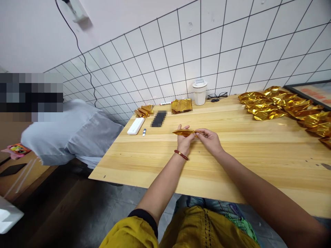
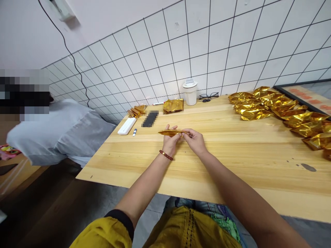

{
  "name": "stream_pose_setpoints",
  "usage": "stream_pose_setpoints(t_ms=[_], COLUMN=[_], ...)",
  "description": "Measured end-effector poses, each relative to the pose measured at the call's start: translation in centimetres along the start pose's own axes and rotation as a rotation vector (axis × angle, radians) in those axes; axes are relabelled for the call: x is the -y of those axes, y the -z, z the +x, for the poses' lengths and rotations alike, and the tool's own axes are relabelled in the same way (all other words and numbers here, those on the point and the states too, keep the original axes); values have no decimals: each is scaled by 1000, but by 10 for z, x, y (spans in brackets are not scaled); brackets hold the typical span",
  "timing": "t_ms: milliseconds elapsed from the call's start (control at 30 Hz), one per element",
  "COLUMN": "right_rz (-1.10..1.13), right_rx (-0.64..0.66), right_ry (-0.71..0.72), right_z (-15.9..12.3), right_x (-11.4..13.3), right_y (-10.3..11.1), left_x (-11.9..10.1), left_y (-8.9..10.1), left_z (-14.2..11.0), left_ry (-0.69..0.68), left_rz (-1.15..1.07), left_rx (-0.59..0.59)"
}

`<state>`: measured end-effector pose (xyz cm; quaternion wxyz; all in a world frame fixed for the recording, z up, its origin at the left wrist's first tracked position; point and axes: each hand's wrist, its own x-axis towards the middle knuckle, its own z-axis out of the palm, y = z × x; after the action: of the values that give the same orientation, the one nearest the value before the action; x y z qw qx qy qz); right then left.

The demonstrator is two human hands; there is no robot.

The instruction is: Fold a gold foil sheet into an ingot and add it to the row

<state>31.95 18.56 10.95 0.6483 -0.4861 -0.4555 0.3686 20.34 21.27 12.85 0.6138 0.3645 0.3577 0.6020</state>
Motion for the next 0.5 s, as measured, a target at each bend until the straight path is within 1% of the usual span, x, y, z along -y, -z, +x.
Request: stream_pose_setpoints(t_ms=[100,200,400,500], right_rz=[-34,-18,62,82], right_rx=[47,57,14,-13], right_ry=[18,-15,-167,-175], right_z=[0,1,1,1], right_x=[-2,-1,8,10], right_y=[0,0,1,3], left_x=[-1,-2,-4,-3], left_y=[-1,0,3,4], left_z=[-3,0,6,7], left_ry=[5,-11,33,23], left_rz=[-10,-14,-51,-29], left_rx=[20,4,-86,-82])
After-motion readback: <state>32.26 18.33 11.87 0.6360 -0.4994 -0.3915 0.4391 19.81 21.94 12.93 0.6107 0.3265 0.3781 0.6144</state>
